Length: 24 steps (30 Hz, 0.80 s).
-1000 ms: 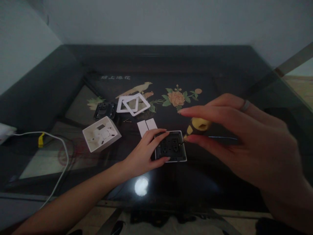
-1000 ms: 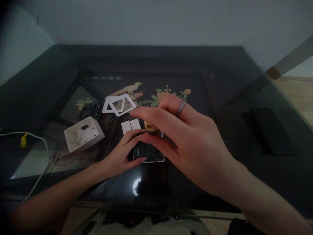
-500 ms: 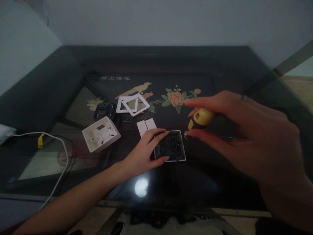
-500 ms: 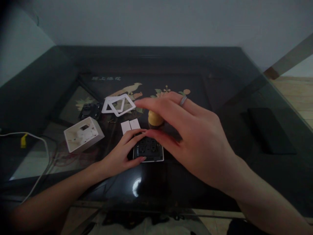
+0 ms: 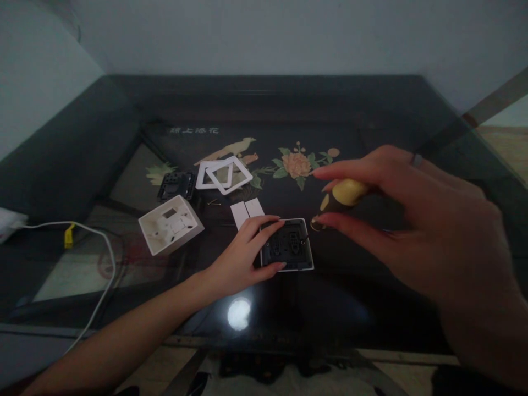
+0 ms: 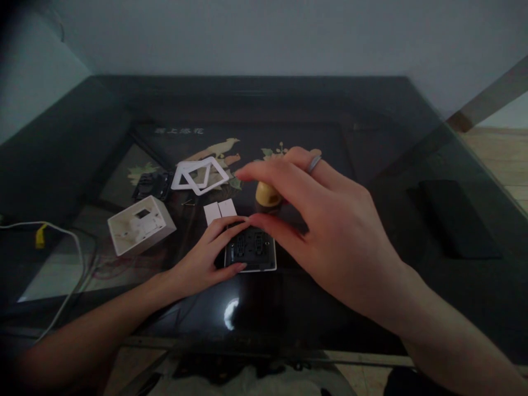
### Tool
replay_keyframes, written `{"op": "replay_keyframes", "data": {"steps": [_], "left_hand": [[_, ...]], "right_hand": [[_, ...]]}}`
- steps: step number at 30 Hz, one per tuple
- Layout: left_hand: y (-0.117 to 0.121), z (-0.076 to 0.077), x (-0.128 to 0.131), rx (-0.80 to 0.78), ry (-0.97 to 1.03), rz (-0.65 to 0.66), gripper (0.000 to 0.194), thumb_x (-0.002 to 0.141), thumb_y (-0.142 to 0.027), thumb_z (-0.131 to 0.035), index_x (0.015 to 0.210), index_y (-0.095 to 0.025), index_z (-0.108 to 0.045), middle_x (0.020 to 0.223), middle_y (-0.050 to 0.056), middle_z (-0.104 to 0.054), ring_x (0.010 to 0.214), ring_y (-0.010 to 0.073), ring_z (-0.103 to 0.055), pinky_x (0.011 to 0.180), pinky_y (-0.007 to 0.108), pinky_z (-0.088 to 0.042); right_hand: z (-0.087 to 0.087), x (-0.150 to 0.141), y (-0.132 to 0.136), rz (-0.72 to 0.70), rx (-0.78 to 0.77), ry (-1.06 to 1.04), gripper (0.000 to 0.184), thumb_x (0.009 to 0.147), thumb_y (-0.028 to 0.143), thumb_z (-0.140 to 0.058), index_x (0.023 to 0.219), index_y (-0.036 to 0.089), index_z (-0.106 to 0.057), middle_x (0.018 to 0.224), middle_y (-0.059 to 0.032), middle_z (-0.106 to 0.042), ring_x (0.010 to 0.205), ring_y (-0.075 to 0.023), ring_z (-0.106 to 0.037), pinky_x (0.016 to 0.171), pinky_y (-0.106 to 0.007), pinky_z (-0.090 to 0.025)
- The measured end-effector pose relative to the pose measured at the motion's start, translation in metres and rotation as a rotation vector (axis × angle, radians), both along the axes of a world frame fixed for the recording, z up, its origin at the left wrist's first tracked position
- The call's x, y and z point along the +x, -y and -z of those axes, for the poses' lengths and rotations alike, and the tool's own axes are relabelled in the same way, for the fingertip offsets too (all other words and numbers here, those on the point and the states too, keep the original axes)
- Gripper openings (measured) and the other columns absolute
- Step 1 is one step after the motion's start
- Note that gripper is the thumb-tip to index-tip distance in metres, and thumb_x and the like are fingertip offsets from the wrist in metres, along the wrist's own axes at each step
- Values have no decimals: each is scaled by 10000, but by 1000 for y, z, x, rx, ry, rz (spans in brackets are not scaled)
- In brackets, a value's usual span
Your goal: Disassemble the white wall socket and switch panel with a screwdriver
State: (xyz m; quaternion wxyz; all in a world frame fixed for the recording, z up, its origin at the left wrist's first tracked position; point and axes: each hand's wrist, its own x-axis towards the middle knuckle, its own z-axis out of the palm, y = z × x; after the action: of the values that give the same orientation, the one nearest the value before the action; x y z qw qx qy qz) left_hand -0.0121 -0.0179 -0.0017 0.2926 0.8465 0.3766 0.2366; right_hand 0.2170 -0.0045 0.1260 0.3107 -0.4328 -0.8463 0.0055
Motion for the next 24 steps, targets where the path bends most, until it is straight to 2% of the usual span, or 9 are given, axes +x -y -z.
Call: {"op": "replay_keyframes", "data": {"steps": [3,5,8,11,13,15,19,21,24], "left_hand": [[0,-1,0,-3,-2,1,660,878,-301,-656,1447,-207,-335,1421,158,-405,1319,295,-409,1126,491,-384],[-1,-1,0,1,-2,3,660,877,-301,-659,1445,-198,-338,1421,159,-407,1320,294,-408,1127,488,-382],[-1,0,0,11,-1,0,666,872,-305,-667,1442,-202,-340,1424,159,-407,1323,302,-406,1125,500,-382],[-1,1,1,20,10,0,669,871,-313,-665,1447,-233,-332,1425,155,-404,1322,316,-408,1113,524,-392],[-1,1,1,19,14,1,679,873,-320,-663,1455,-251,-321,1427,154,-401,1318,325,-412,1104,537,-399],[-1,0,1,10,11,-1,687,874,-321,-662,1462,-259,-312,1427,154,-400,1313,329,-419,1100,545,-402],[-1,0,1,3,3,-2,687,872,-305,-665,1461,-252,-314,1423,152,-403,1314,322,-418,1108,545,-394],[0,1,0,10,4,-1,690,871,-305,-669,1460,-247,-314,1425,151,-400,1321,317,-408,1114,538,-390],[0,2,0,14,5,-1,689,873,-315,-671,1458,-245,-315,1431,149,-394,1326,310,-400,1119,528,-388]], "right_hand": [[-5,8,1,-116,-165,-23,375,918,169,-547,1277,276,-563,1146,32,-690,1008,-166,-687,902,-274,-567],[-5,10,0,-186,-203,-17,341,931,193,-520,1263,257,-554,1204,15,-669,1050,-175,-677,891,-272,-576],[0,5,-1,-170,-93,14,313,919,296,-597,1223,224,-583,1184,-47,-641,1075,-213,-655,860,-303,-589],[6,-2,-2,-108,18,16,314,884,261,-665,1188,207,-614,1036,-54,-651,927,-193,-672,774,-294,-594],[6,-3,-1,-109,10,8,297,892,184,-639,1187,214,-613,1038,-38,-670,935,-173,-671,815,-277,-583],[3,0,-1,-132,-46,3,334,909,152,-594,1234,231,-590,1130,-18,-677,987,-159,-666,898,-270,-562],[-2,9,0,-238,-174,12,432,927,132,-532,1337,268,-519,1206,20,-647,1034,-134,-649,921,-238,-546],[-1,8,-1,-240,-149,13,400,927,179,-562,1316,268,-547,1202,-10,-617,1076,-153,-626,907,-250,-552],[3,2,-2,-145,-20,8,334,915,237,-616,1248,257,-618,1057,-38,-609,989,-169,-633,832,-274,-573]]}}
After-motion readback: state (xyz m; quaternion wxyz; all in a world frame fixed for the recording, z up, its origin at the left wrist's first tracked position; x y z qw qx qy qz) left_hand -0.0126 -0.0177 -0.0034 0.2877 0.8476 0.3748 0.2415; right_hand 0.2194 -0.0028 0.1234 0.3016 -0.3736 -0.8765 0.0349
